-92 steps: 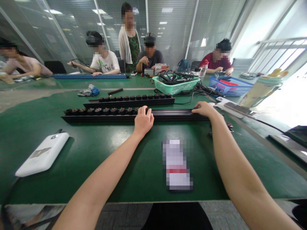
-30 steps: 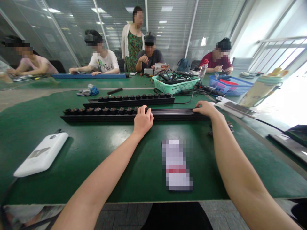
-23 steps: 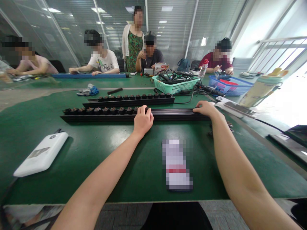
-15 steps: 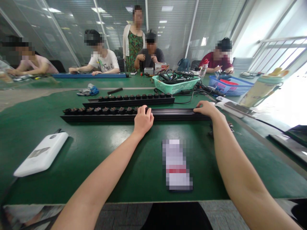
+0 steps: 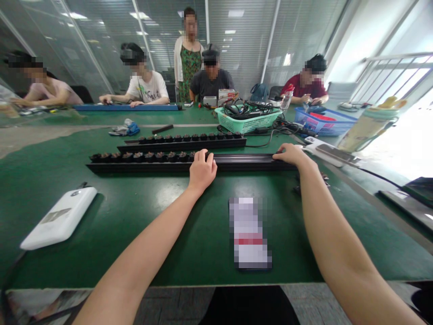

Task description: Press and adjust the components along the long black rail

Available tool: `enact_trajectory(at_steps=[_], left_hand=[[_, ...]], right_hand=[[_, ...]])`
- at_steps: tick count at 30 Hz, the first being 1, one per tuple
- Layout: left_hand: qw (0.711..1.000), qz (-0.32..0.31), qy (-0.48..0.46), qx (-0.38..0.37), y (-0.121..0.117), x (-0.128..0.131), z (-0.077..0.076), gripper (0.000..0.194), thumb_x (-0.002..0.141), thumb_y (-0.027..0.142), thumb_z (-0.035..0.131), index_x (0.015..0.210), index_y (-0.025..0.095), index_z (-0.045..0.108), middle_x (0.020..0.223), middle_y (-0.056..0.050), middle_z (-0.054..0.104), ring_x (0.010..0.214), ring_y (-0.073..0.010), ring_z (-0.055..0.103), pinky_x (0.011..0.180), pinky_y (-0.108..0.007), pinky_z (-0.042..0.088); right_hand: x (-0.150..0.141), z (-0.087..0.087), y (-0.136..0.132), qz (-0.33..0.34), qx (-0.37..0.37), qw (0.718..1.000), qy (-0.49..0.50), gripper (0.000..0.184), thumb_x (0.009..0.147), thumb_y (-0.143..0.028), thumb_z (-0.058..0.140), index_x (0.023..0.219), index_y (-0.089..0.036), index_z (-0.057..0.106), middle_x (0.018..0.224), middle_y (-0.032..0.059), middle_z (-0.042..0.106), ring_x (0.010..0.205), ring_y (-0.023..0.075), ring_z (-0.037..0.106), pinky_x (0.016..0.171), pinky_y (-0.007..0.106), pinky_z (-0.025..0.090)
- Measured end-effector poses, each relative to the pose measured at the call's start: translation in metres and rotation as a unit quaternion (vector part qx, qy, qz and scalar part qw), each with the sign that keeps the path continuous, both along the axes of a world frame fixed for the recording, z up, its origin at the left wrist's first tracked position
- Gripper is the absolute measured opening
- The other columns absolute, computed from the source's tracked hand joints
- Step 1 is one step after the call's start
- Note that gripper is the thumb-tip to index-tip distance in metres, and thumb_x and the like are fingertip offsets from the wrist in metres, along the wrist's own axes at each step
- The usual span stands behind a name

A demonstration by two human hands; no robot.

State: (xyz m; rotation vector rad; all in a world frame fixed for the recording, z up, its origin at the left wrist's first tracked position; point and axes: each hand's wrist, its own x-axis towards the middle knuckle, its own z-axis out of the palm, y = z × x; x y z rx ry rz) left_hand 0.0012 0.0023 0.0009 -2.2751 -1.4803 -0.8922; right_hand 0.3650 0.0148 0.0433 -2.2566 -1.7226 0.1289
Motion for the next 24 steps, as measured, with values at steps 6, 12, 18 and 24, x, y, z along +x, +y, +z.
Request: enact_trajectory(at_steps=[6, 12, 18, 24], left_hand=[[1.000, 0.003, 0.006, 0.009, 0.0001, 0.0002, -0.0003, 0.038, 0.101, 0.028, 0.042, 0.128, 0.015, 0.066, 0.137, -0.019, 0.056, 0.128, -0.0330, 0.051, 0.093, -0.043, 0.059], [1.000, -0.001, 0.000, 0.010, -0.0004, 0.0004, -0.0003, 0.039, 0.101, 0.028, 0.041, 0.129, 0.016, 0.066, 0.137, -0.019, 0.056, 0.129, -0.0331, 0.051, 0.093, -0.044, 0.059], [1.000, -0.001, -0.001, -0.006, -0.0014, 0.0007, 0.0009, 0.039, 0.101, 0.028, 0.042, 0.130, 0.015, 0.065, 0.139, -0.020, 0.055, 0.131, -0.0338, 0.050, 0.095, -0.044, 0.058], [1.000, 0.001, 0.000, -0.007, -0.0020, 0.0006, 0.0016, 0.039, 0.102, 0.028, 0.042, 0.130, 0.015, 0.065, 0.139, -0.019, 0.055, 0.131, -0.0332, 0.050, 0.095, -0.044, 0.058]], right_hand=[[-0.0014, 0.0013, -0.0012, -0.001, 0.006, 1.000, 0.001, 0.035, 0.077, -0.045, 0.071, 0.103, -0.021, 0.072, 0.109, 0.0110, 0.075, 0.101, 0.0308, 0.069, 0.091, 0.041, 0.052], [-0.0026, 0.0021, -0.0030, -0.007, 0.008, 1.000, 0.000, 0.033, 0.077, -0.045, 0.071, 0.100, -0.021, 0.071, 0.106, 0.0097, 0.075, 0.099, 0.0290, 0.069, 0.088, 0.038, 0.052], [-0.0028, 0.0022, -0.0034, -0.006, 0.010, 1.000, 0.002, 0.034, 0.077, -0.044, 0.071, 0.102, -0.020, 0.072, 0.105, 0.0104, 0.074, 0.100, 0.0297, 0.068, 0.089, 0.040, 0.051], [-0.0019, 0.0025, -0.0034, -0.017, 0.008, 1.000, -0.004, 0.035, 0.076, -0.044, 0.072, 0.102, -0.021, 0.072, 0.105, 0.0098, 0.074, 0.099, 0.0288, 0.068, 0.088, 0.038, 0.052]])
